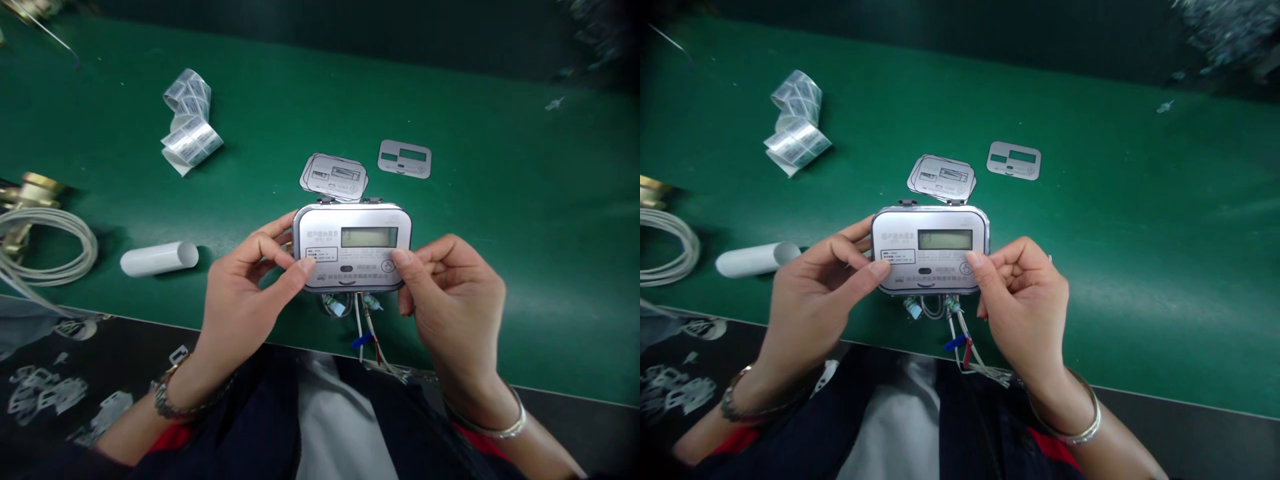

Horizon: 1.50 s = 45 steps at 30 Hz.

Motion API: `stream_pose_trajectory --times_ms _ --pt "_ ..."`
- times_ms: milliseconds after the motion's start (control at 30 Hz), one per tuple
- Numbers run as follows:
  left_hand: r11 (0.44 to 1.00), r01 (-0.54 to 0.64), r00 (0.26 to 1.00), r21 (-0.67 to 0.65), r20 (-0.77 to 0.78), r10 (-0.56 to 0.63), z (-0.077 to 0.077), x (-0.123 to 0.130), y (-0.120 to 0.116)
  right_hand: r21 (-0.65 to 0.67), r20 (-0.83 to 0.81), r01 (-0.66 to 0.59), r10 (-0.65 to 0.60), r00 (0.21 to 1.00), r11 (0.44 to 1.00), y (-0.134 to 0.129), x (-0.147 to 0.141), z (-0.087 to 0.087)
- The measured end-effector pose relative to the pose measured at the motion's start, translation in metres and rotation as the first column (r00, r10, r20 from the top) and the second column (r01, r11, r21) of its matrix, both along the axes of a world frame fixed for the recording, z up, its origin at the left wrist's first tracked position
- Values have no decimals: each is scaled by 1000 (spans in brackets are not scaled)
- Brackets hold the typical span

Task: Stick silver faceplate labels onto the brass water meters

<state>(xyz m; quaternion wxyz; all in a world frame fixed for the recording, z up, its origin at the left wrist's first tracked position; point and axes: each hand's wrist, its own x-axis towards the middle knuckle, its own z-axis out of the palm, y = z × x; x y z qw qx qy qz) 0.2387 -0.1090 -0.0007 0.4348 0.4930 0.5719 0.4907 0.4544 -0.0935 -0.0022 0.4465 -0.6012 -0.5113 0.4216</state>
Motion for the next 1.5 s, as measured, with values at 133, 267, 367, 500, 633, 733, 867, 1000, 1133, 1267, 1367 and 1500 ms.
stream_pose_trajectory --times_ms 133,267,367,500,633,733,867,1000,1133,1267,1367,1500 --pt "1000 -16 1000 8 -24 16 0 1 0 31 42 19 -20 999 999 0 -2 -1" --pt "1000 -25 999 0 -33 25 0 2 0 65 87 40 -46 995 997 -1 -4 -2" --pt "999 -31 999 18 -34 32 0 3 -1 66 98 38 -45 994 997 -2 -5 -2" --pt "999 -31 999 31 -36 32 -1 3 -1 68 106 44 -51 993 997 -3 -4 -1" --pt "1000 -17 1000 14 -13 18 -1 1 -3 56 119 62 -68 991 997 -4 -4 -1" --pt "1000 -24 999 18 -45 25 -2 0 -5 51 125 69 -75 989 996 -4 -6 -1" --pt "998 -59 996 26 -71 60 -7 0 -7 46 144 72 -78 987 996 -7 -6 -1" --pt "997 -76 996 -15 -41 76 -14 1 -4 20 168 74 -77 983 997 -10 -4 -2" --pt "997 -5 997 -80 -81 -1 -18 1 0 2 141 83 -82 987 997 -10 -3 -3" --pt "993 27 995 -115 -89 -38 -19 -1 2 -9 135 85 -83 987 996 -9 -5 -4" --pt "991 32 991 -131 -128 -49 -21 -3 4 -46 122 83 -77 989 995 -10 -7 -4" --pt "991 24 988 -133 -146 -43 -25 -4 5 -70 163 67 -55 985 995 -10 -6 -6"
